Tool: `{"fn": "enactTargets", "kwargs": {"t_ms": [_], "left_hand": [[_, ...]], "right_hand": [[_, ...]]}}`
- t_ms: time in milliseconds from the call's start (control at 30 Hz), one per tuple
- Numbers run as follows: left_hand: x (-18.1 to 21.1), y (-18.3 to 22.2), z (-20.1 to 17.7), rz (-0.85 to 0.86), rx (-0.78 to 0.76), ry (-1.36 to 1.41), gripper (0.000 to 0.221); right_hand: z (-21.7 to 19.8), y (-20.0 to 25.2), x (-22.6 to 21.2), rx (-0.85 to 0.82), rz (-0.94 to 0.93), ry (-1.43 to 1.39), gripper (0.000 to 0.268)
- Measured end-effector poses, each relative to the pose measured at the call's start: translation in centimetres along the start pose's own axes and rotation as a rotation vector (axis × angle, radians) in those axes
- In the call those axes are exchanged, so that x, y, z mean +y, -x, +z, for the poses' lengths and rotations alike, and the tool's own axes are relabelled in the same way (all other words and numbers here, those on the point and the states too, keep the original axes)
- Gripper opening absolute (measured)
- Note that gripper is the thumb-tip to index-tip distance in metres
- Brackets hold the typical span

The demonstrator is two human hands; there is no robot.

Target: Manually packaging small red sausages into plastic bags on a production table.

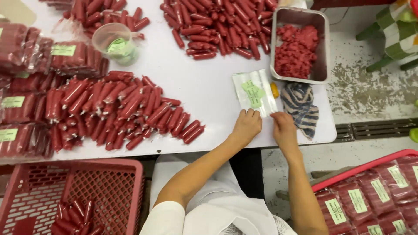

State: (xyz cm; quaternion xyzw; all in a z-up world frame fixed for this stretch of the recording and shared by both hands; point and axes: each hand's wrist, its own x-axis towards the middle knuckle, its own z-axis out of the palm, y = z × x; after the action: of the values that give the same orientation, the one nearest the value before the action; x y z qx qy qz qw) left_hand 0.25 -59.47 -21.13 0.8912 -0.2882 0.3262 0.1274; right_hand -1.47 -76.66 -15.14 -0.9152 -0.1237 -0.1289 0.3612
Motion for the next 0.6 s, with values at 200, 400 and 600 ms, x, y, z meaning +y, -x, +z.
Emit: {"fn": "enactTargets", "kwargs": {"t_ms": [200,400,600], "left_hand": [[0.3,-0.2,-1.1,0.051,0.191,-0.109,0.009],[1.6,3.2,-4.4,0.046,0.094,-0.040,0.010],[0.9,7.7,-10.7,-0.175,-0.253,0.213,0.009]], "right_hand": [[4.3,-6.4,1.8,-0.040,-0.412,0.352,0.021],[4.6,-8.3,2.6,-0.103,-0.372,0.393,0.020],[4.4,-7.9,1.5,-0.093,-0.305,0.483,0.023]]}}
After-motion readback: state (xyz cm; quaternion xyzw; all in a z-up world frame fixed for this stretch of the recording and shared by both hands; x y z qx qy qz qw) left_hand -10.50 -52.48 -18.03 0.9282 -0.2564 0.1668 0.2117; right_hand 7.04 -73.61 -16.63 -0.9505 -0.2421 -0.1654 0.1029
